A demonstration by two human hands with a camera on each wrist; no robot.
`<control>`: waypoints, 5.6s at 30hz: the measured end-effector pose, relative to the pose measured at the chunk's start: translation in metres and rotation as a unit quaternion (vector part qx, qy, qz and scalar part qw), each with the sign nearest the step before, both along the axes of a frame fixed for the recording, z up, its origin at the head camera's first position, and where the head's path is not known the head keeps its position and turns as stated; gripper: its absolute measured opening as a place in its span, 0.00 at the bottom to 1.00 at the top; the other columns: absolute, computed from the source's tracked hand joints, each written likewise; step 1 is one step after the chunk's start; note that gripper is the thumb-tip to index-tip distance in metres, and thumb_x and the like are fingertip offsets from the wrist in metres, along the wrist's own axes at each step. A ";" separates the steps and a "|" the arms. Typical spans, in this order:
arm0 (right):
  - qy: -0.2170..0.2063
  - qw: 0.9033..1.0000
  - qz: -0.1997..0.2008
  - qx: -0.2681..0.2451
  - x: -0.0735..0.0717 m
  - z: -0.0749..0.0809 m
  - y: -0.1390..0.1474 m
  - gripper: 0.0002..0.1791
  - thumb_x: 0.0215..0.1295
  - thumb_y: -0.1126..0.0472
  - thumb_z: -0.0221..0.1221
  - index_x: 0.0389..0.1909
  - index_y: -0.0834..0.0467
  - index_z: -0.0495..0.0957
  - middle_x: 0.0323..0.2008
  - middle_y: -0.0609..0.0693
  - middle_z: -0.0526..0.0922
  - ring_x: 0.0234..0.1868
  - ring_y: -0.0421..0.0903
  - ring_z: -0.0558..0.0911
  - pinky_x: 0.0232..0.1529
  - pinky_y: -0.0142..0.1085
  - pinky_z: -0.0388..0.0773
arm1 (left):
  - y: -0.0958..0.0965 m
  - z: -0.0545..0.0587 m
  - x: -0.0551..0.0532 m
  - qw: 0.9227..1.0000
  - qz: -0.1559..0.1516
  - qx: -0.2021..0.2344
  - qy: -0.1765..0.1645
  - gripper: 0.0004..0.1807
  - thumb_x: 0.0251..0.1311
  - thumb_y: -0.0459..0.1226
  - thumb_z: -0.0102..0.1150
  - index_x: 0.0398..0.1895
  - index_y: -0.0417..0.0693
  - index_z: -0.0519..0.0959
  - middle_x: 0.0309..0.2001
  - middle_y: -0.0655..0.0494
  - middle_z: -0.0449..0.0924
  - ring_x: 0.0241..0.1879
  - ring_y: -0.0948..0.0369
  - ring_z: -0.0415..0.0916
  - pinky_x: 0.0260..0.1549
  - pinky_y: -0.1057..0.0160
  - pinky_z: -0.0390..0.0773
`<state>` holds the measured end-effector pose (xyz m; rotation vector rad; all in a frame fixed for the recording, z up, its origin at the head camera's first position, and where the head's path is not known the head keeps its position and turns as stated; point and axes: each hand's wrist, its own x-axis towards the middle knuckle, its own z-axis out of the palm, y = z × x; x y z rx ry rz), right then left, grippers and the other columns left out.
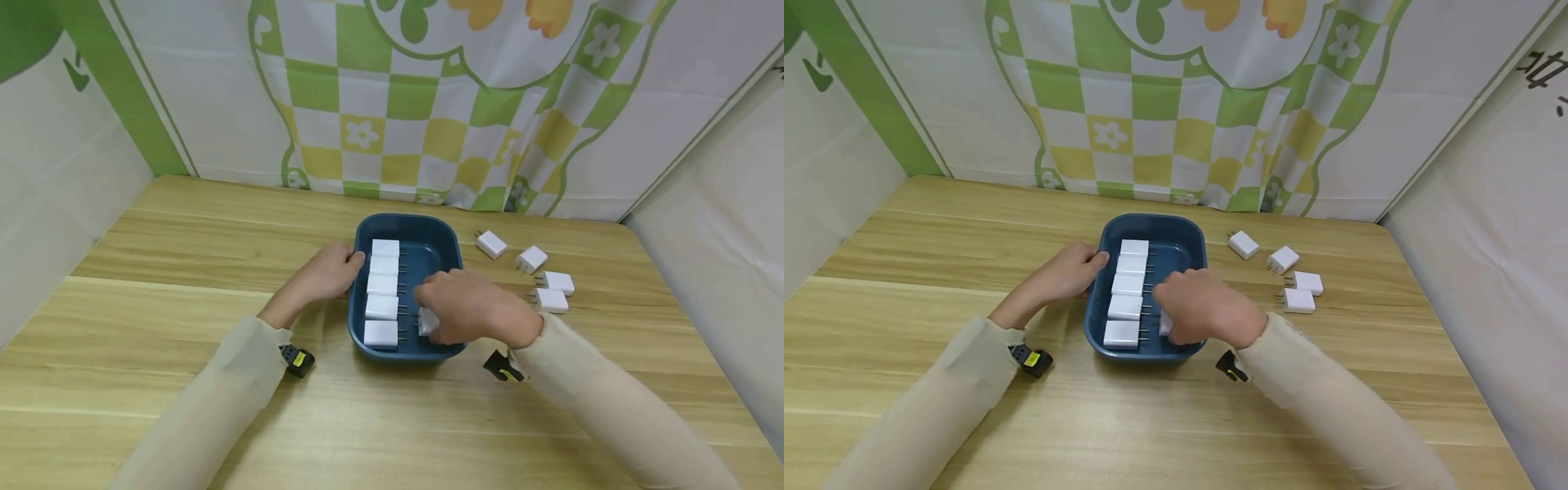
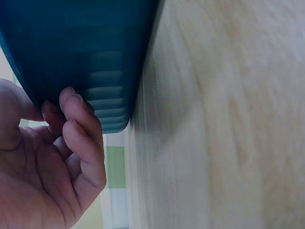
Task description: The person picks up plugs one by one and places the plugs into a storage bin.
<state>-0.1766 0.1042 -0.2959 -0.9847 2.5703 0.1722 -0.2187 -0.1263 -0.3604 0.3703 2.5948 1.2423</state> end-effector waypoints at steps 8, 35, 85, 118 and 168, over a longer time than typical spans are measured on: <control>-0.010 1.000 0.010 0.009 0.000 -0.008 -0.003 0.18 0.59 0.55 0.72 0.48 0.55 0.81 0.42 0.47 0.82 0.36 0.45 0.78 0.37 0.42 0.78 | 0.000 0.000 0.001 1.000 0.002 -0.002 -0.002 0.24 0.79 0.40 0.38 0.22 0.43 0.72 0.17 0.53 0.69 0.16 0.58 0.67 0.19 0.63 0.68; -0.032 0.999 0.004 0.026 0.001 -0.022 -0.009 0.11 0.60 0.65 0.68 0.43 0.53 0.82 0.32 0.44 0.79 0.30 0.45 0.76 0.31 0.38 0.74 | 0.001 0.001 0.001 1.000 0.005 -0.001 -0.004 0.23 0.80 0.40 0.37 0.26 0.40 0.74 0.19 0.52 0.70 0.18 0.58 0.68 0.20 0.62 0.68; -0.006 0.988 -0.026 -0.150 0.012 -0.019 0.018 0.26 0.54 0.48 0.76 0.50 0.54 0.83 0.42 0.47 0.83 0.37 0.41 0.79 0.38 0.38 0.78 | 0.000 0.001 0.003 1.000 -0.001 -0.002 0.010 0.24 0.79 0.39 0.38 0.20 0.44 0.71 0.15 0.54 0.68 0.15 0.59 0.66 0.18 0.63 0.66; 0.075 0.961 -0.074 -0.256 0.004 0.019 0.080 0.21 0.59 0.52 0.73 0.49 0.58 0.82 0.42 0.48 0.84 0.45 0.47 0.82 0.48 0.45 0.79 | 0.000 0.002 0.002 1.000 0.002 0.001 0.000 0.24 0.79 0.40 0.37 0.22 0.43 0.72 0.16 0.54 0.68 0.16 0.59 0.66 0.19 0.63 0.67; -0.069 0.959 -0.255 -0.099 -0.042 -0.008 0.174 0.31 0.58 0.51 0.72 0.52 0.70 0.79 0.40 0.58 0.84 0.41 0.53 0.81 0.44 0.51 0.78 | 0.003 0.002 0.002 1.000 0.010 0.001 -0.009 0.23 0.79 0.40 0.37 0.25 0.41 0.74 0.17 0.54 0.69 0.16 0.60 0.67 0.19 0.63 0.67</control>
